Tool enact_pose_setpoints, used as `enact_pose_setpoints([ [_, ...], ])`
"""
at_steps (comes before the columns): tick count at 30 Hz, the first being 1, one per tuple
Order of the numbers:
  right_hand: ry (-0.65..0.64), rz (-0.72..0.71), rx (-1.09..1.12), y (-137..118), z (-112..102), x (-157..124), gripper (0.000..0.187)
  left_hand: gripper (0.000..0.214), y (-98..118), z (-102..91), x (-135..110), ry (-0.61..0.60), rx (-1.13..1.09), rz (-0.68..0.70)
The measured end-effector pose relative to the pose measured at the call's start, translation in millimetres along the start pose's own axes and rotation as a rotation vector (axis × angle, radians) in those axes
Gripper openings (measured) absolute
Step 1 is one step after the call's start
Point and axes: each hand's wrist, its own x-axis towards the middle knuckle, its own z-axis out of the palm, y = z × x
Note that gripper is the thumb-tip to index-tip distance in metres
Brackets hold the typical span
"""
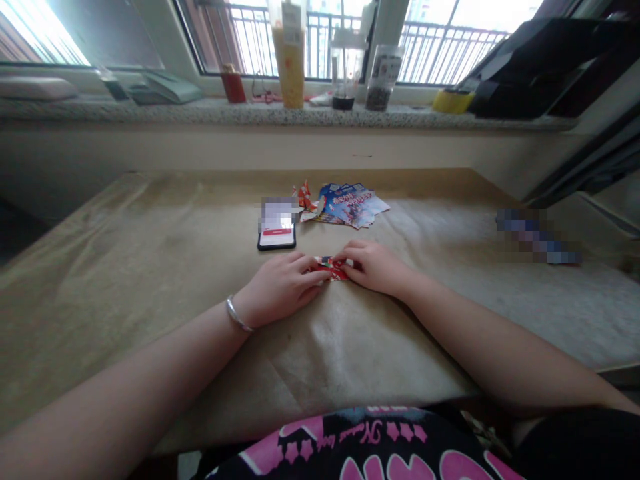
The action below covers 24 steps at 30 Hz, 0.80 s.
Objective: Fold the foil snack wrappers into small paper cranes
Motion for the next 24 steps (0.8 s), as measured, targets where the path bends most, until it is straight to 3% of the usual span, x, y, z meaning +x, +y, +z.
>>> enact_pose_setpoints([
  [4,-0.005,0.035,-0.002,-0.2,-0.5,0.6,0.025,0.028,-1.4,0.1,-0.2,0.020,-0.045,-0.030],
  [12,0.022,-0.113,-0.009,3.8,2.1,3.0,0.029,0.030,-0.3,0.4,0.0,-0.027,-0.105,0.069],
  [24,0.027,-0.137,-0.069,5.2,2.0,3.2,0.027,0.021,-4.8,1.3,0.0,-0.030,-0.249,-0.051],
])
